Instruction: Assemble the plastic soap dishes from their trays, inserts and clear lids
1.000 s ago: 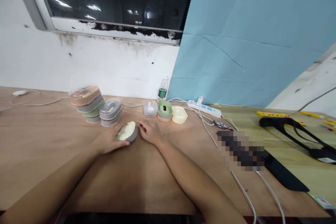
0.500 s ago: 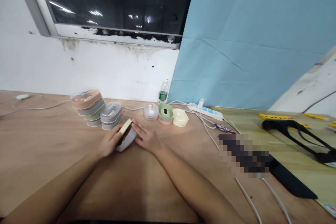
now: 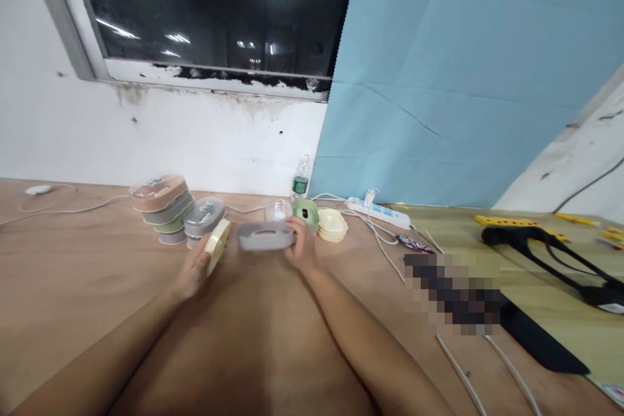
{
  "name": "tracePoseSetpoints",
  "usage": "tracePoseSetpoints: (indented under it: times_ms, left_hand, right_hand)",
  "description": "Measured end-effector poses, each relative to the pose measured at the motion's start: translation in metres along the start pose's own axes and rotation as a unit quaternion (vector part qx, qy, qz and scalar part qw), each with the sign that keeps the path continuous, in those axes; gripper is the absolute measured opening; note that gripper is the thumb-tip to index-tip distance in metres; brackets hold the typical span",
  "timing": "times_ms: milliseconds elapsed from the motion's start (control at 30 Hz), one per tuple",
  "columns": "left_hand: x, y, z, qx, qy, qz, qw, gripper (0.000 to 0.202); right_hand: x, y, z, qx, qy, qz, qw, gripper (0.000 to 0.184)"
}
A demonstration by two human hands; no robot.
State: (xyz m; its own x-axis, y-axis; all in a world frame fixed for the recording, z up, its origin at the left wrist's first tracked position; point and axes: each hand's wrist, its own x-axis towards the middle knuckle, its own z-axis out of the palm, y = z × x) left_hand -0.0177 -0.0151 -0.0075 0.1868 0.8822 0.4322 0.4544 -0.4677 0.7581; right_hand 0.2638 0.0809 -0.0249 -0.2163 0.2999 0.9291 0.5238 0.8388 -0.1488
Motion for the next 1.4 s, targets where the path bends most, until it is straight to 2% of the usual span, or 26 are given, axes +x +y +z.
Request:
tracePoseSetpoints:
  times_ms: [67, 167, 267, 333, 433, 600, 700, 1100, 1233, 1333, 1400]
  left_hand:
    - [-0.001, -0.001, 0.0, -0.012, -0.012, 0.022, 1.0, 0.072]
    - [-0.002, -0.001, 0.001, 0.0, -0.056, 0.048, 0.997, 0.071]
    - [-0.004, 0.001, 0.003, 0.047, -0.101, 0.078, 0.991, 0.072]
    - [-0.004, 0.003, 0.004, 0.071, -0.116, 0.092, 0.986, 0.071]
    - [-0.004, 0.004, 0.005, 0.087, -0.126, 0.098, 0.983, 0.07]
    - [-0.003, 0.003, 0.004, 0.093, -0.131, 0.109, 0.981, 0.069]
    - [-0.003, 0.003, 0.003, 0.092, -0.136, 0.105, 0.981, 0.069]
    - [-0.002, 0.007, 0.003, 0.088, -0.151, 0.109, 0.979, 0.07]
    - [-0.002, 0.007, 0.003, 0.095, -0.149, 0.107, 0.978, 0.07]
    - [-0.002, 0.009, 0.003, 0.103, -0.14, 0.095, 0.98, 0.069]
    - [-0.002, 0.009, 0.004, 0.114, -0.127, 0.08, 0.982, 0.069]
  right_hand:
    - [0.002, 0.021, -0.011, -0.045, 0.073, 0.064, 0.994, 0.039]
    - [0.0, 0.05, -0.032, -0.139, 0.143, 0.166, 0.966, 0.031]
    - [-0.007, 0.068, -0.049, -0.192, 0.162, 0.224, 0.942, 0.033]
    - [-0.011, 0.071, -0.052, -0.206, 0.152, 0.236, 0.937, 0.036]
    - [-0.012, 0.066, -0.045, -0.212, 0.098, 0.226, 0.946, 0.04]
    - [-0.007, 0.05, -0.022, -0.219, -0.039, 0.171, 0.96, 0.041]
    - [-0.005, 0.047, -0.016, -0.228, -0.073, 0.152, 0.959, 0.038]
    - [-0.008, 0.047, -0.021, -0.25, -0.07, 0.15, 0.954, 0.034]
    - [-0.004, 0.042, -0.021, -0.247, -0.041, 0.146, 0.957, 0.034]
    - [-0.003, 0.029, -0.019, -0.213, -0.014, 0.106, 0.971, 0.035]
    - [-0.003, 0.013, -0.015, -0.169, -0.019, 0.046, 0.984, 0.038]
